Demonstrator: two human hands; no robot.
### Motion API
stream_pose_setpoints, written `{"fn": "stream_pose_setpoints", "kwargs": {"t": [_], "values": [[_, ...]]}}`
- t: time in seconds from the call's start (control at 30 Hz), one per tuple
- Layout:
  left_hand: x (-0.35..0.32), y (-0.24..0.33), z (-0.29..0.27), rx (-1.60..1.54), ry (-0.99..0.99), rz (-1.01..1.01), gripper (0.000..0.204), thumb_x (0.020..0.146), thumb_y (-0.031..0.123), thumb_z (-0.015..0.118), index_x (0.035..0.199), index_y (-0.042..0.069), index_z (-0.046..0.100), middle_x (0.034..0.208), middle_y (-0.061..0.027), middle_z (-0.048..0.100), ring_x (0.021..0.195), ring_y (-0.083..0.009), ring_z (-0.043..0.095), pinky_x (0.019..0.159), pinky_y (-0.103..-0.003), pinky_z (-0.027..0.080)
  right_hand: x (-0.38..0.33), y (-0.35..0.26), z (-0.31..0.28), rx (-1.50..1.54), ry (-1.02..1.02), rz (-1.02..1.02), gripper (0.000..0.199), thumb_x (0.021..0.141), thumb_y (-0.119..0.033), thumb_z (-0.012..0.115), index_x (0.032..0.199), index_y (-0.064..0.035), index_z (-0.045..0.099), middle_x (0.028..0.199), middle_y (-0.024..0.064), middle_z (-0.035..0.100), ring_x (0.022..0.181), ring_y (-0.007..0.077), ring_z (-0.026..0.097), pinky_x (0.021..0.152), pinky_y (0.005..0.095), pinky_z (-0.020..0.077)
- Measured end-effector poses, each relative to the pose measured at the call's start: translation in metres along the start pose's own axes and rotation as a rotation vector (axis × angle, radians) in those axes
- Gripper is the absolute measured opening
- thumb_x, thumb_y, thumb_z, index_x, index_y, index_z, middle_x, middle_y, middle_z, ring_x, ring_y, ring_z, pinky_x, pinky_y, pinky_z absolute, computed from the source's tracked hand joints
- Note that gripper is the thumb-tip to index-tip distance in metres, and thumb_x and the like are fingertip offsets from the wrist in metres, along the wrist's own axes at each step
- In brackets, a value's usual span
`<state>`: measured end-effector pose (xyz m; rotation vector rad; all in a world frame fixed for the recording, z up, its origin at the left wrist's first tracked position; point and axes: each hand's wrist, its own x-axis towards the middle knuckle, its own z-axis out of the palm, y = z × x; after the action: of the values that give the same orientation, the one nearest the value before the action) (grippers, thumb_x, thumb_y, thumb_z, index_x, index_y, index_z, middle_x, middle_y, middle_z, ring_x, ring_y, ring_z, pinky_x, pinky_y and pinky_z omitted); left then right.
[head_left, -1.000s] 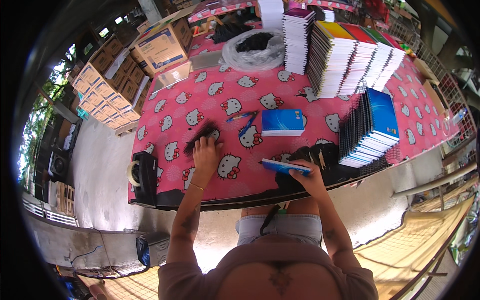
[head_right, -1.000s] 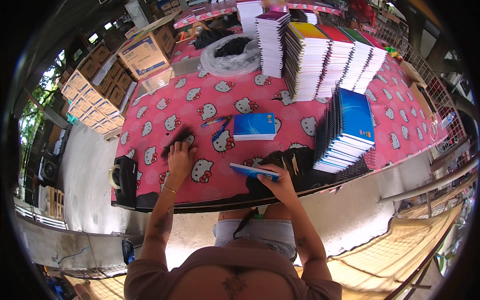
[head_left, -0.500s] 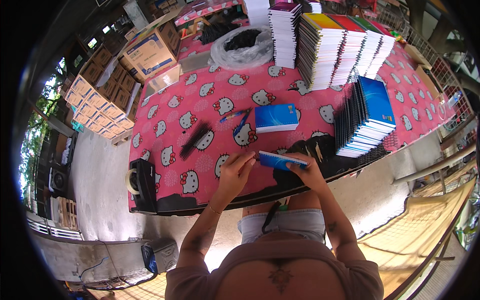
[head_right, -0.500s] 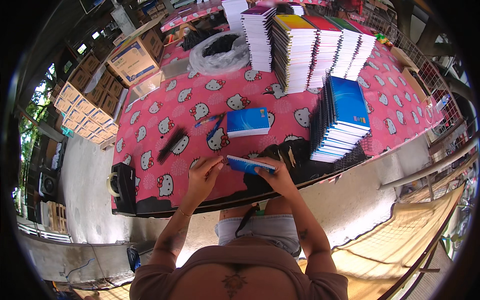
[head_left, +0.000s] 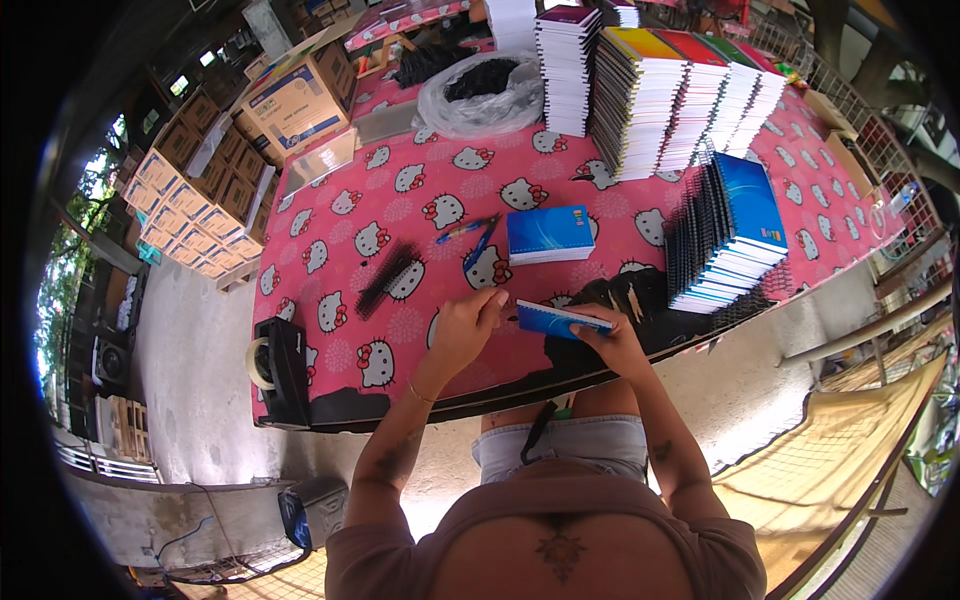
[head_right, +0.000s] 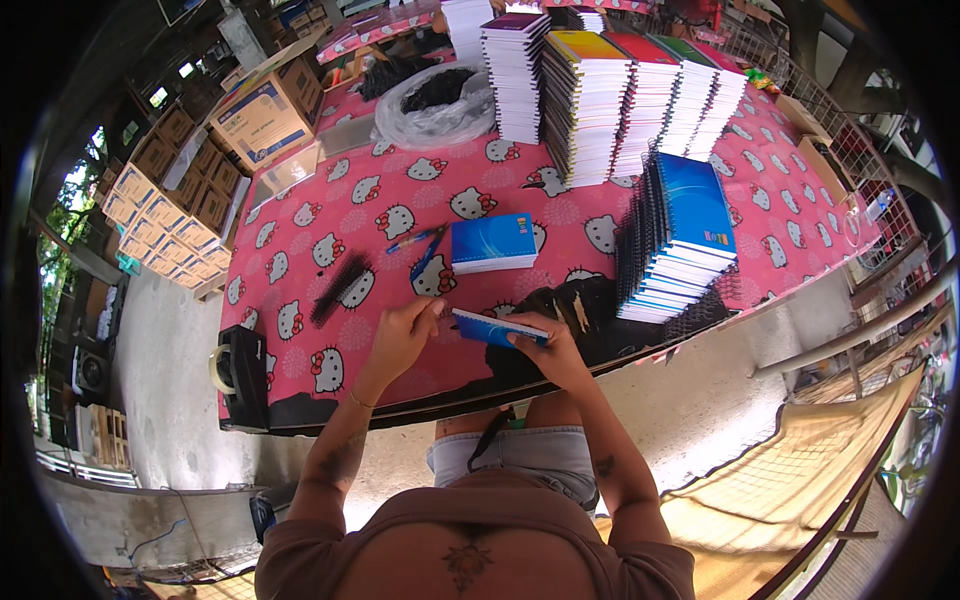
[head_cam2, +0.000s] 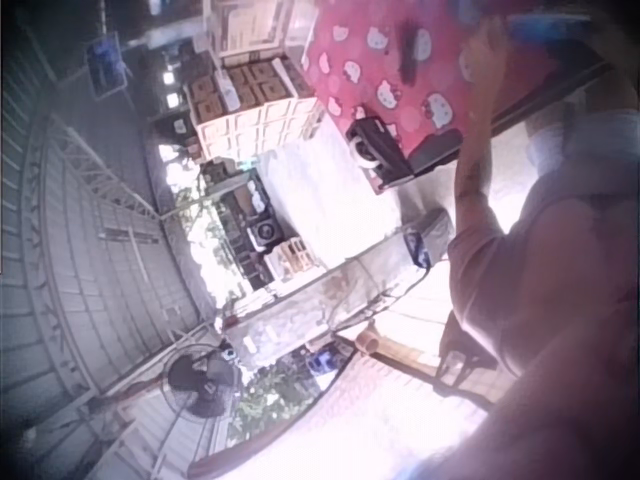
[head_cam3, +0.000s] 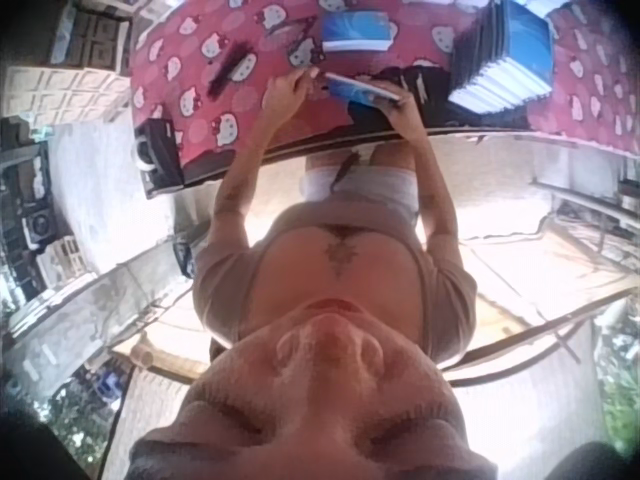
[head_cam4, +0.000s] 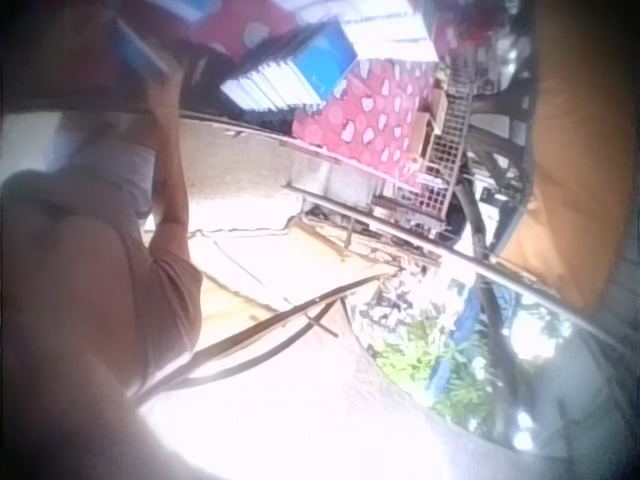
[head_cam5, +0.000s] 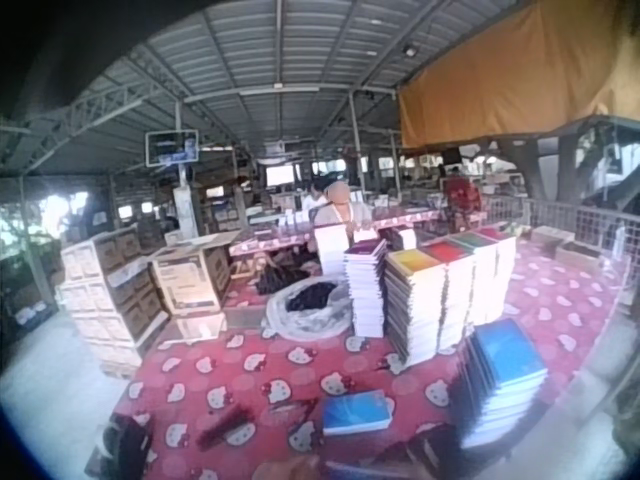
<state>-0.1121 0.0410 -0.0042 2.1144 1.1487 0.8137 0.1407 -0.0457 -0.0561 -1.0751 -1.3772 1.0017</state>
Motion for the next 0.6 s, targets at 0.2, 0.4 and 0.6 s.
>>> {"fn": "stream_pose_setpoints", "kwargs": {"t": [0.2, 0.4, 0.6], "values": [[0.014, 0.007, -0.011, -0.050, -0.055, 0.299, 0.018, 0.094, 0.019, 0.068, 0.108, 0.008, 0.068, 0.091, -0.0110, 0.068, 0.082, -0.0278, 0.067, 0.068, -0.036, 0.052, -0.001, -0.004, 0.000, 0.014, -0.011, 0.058, 0.026, 0.094, -0.003, 0.068, 0.120, 0.0003, 0.069, 0.114, 0.0095, 0.072, 0.101, 0.0154, 0.064, 0.092, 0.0293, 0.0490], [0.019, 0.012, -0.019, -0.018, -0.351, 0.196, 0.036, 0.095, 0.027, 0.066, 0.128, 0.012, 0.062, 0.118, -0.0127, 0.061, 0.096, -0.0296, 0.063, 0.087, -0.047, 0.045, -0.006, -0.023, 0.005, 0.004, 0.024, 0.060, 0.026, 0.095, -0.003, 0.067, 0.121, 0.0001, 0.069, 0.112, 0.0107, 0.073, 0.102, 0.0151, 0.066, 0.092, 0.0301, 0.0504], [-0.014, 0.056, 0.027, 0.717, 0.284, 0.399, 0.047, 0.098, 0.033, 0.062, 0.138, 0.012, 0.053, 0.138, -0.0155, 0.053, 0.131, -0.0313, 0.046, 0.110, -0.055, 0.029, -0.009, -0.050, 0.017, -0.008, 0.195, -0.013, 0.027, 0.095, -0.001, 0.065, 0.121, 0.0012, 0.068, 0.111, 0.0118, 0.074, 0.101, 0.0131, 0.067, 0.089, 0.0283, 0.0524]]}}
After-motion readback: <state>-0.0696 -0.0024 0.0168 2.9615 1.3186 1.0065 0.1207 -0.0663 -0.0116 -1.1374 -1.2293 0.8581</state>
